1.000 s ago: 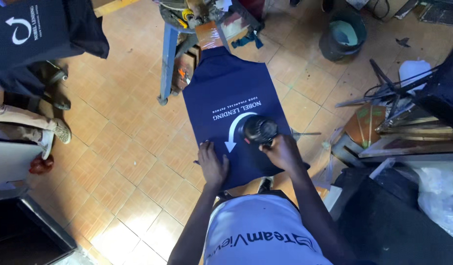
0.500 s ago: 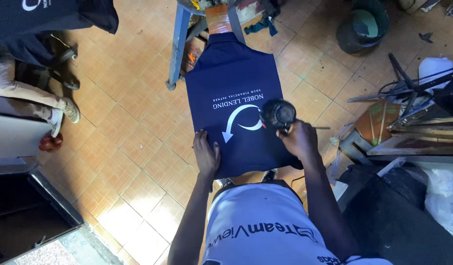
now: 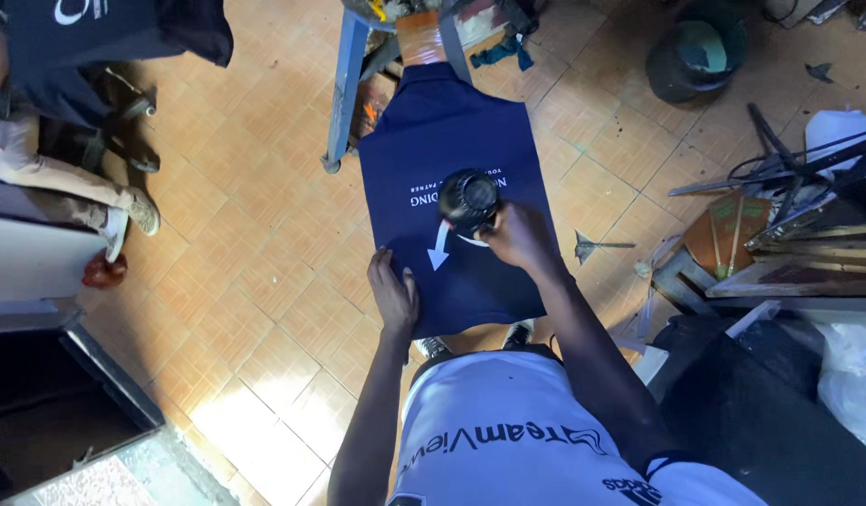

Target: The person uses a heat gun to apply heat to a printed logo on a dark blue t-shirt laid flat on a workbench. The person repeatedly moves the heat gun over the logo area while holding the fabric with the other hand.

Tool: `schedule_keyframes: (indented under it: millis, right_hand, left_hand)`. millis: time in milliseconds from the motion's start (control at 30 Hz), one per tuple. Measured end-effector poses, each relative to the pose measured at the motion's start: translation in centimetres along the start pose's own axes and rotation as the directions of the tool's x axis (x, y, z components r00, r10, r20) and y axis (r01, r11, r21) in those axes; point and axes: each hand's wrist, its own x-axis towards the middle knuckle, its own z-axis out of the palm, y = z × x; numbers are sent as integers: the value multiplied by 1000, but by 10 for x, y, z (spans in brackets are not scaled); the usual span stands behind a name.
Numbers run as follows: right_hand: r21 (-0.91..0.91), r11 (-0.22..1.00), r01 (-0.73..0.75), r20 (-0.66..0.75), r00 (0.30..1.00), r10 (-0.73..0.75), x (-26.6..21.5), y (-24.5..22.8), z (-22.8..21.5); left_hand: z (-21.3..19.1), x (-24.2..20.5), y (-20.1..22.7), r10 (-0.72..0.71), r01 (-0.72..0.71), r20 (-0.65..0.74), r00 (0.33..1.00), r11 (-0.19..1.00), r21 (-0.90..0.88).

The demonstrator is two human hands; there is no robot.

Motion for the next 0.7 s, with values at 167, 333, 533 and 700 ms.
schedule_keyframes:
  millis: [167,333,533,700]
  right_hand:
    - [-73,994,87,145,987,-76,-20,-2,13]
    - [-128,979,156,225,966,-124,-28,-1,23]
    - [-5,1000,9,71,997,-9,-19,-9,10]
    - [-188,978,-93,-97,992,76,11,44,-5]
  left_hand:
    - [-3,-3,-4,-47,43,-48,998,996,-79]
    - [-4,-3,-6,-85,74,-75,994,987,-146]
    - [-5,-1,-2,-84,74,-57,995,983,-166]
    - [-8,1,4,-99,93,-39,994,986,-142]
